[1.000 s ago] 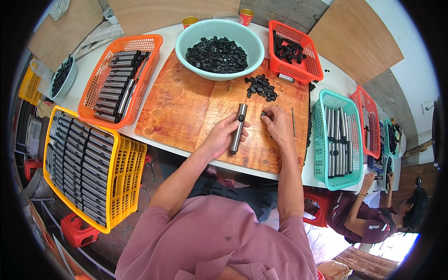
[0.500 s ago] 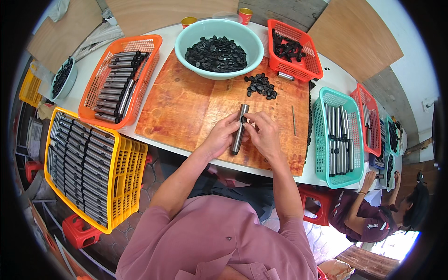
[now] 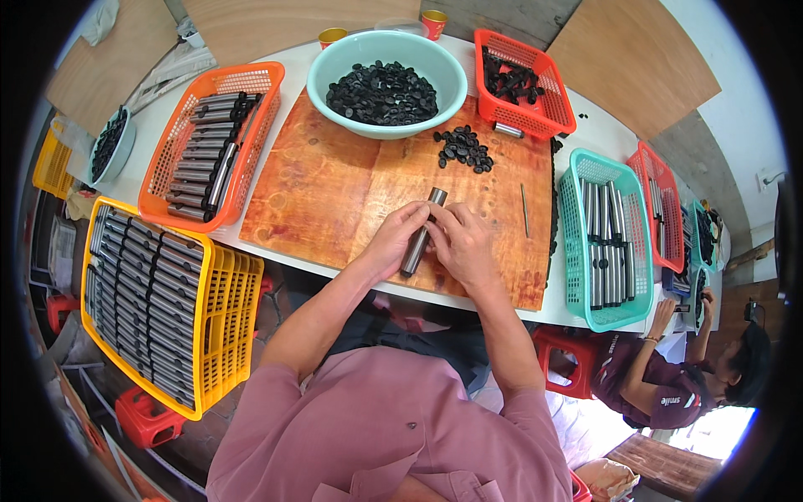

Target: The person assembles small black plastic components onto cylindrical metal rods at a workbench. They repeatedly pick up a rod, attach a black piece, and place the completed unit into a yellow basket. A second person works alongside at the same table.

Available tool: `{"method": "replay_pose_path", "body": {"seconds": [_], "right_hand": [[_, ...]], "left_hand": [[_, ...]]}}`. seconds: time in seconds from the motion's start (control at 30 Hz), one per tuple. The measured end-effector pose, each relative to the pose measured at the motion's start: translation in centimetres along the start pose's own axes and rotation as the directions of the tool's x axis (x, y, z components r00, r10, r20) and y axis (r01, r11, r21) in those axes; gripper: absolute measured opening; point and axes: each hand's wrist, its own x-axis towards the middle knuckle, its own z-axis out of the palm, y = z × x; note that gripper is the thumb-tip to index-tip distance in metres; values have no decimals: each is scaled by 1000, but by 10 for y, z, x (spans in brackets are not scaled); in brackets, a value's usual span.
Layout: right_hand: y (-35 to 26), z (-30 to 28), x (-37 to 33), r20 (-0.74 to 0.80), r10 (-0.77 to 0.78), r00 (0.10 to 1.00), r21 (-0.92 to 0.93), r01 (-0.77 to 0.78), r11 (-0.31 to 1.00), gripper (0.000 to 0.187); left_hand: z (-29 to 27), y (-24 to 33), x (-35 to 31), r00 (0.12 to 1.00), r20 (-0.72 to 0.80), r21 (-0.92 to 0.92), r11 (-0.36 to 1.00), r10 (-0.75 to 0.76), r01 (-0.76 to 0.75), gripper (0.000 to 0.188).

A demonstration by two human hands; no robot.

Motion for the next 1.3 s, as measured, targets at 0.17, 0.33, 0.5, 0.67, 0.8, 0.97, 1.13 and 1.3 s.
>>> {"method": "replay_pose_path", "body": {"seconds": [0.17, 0.33, 0.5, 0.67, 0.8, 0.97, 1.13, 1.3], "right_hand": [[-8, -2, -5, 178, 354, 918, 472, -396, 788, 30], [5, 4, -15, 213, 466, 859, 661, -478, 578, 40], [23, 6, -11, 161, 517, 841, 638, -488, 596, 38], [19, 4, -2, 332, 546, 769, 627, -612, 482, 35], [24, 8, -1, 322, 558, 765, 608, -619, 497, 32], [27, 0, -1, 337, 601, 725, 733, -603, 316, 34], [25, -6, -2, 330, 620, 712, 746, -599, 291, 40], [25, -8, -4, 334, 622, 708, 749, -601, 281, 42]], "left_hand": [[-2, 1, 0, 999, 0, -42, 998, -45, 45, 27], [-8, -3, 5, 995, -5, -74, 992, -102, 101, 24], [-6, 3, 4, 989, 4, -97, 984, -150, 150, 26], [-3, -3, 5, 992, 5, 35, 992, -125, 124, 24], [-4, -4, 5, 994, 9, 133, 985, -109, 107, 25], [-2, 2, 4, 989, 31, 209, 969, -143, 134, 29], [-3, 2, -1, 987, 63, 263, 957, -146, 125, 31], [-6, -3, -2, 985, 128, 284, 956, -112, 72, 32]]}}
